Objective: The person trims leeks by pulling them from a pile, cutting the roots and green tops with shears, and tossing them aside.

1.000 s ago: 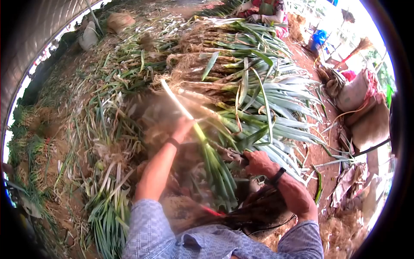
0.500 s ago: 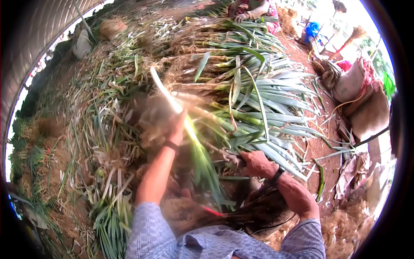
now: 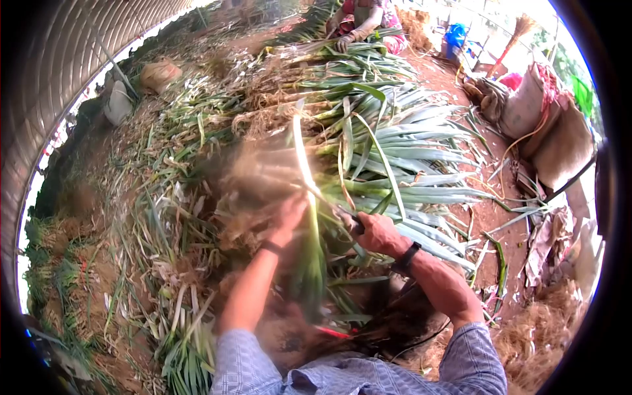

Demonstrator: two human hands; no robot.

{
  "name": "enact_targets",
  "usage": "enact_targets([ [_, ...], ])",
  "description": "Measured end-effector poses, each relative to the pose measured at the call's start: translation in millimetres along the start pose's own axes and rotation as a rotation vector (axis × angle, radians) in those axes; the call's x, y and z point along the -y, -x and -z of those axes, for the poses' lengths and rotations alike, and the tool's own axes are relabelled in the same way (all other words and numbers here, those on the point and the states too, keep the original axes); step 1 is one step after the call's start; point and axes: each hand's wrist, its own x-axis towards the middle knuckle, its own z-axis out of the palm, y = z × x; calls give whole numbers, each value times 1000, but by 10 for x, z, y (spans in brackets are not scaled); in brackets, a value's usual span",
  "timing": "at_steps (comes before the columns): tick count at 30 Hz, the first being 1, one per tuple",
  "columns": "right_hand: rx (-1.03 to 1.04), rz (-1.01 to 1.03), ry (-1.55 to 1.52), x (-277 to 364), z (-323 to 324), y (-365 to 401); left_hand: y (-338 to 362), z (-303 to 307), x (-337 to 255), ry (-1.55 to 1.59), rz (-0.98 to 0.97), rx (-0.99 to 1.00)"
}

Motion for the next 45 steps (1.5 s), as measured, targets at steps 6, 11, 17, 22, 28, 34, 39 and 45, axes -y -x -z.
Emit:
enact_targets([
  [6, -1, -63, -8, -70, 62, -6, 210, -239, -87, 87, -8, 36],
  [11, 124, 25, 96, -230, 41, 180, 98, -213, 140, 96, -118, -295],
  [17, 217, -4, 192, -202, 62, 199, 37, -153, 268, -49, -35, -370],
  [22, 146, 42, 183, -304, -23, 118, -23, -180, 289, 20, -12, -444],
  [28, -39, -12, -56, -15, 66, 53, 9, -159, 239, 34, 87, -260],
  [34, -30, 221, 60, -162, -204, -107, 393, -420, -88, 71, 143, -160],
  [39, -18, 108, 60, 61, -66, -192, 348, -363, 32, -37, 123, -189],
  [45, 54, 81, 78, 25, -153, -279, 237, -260, 282, -114, 166, -185],
])
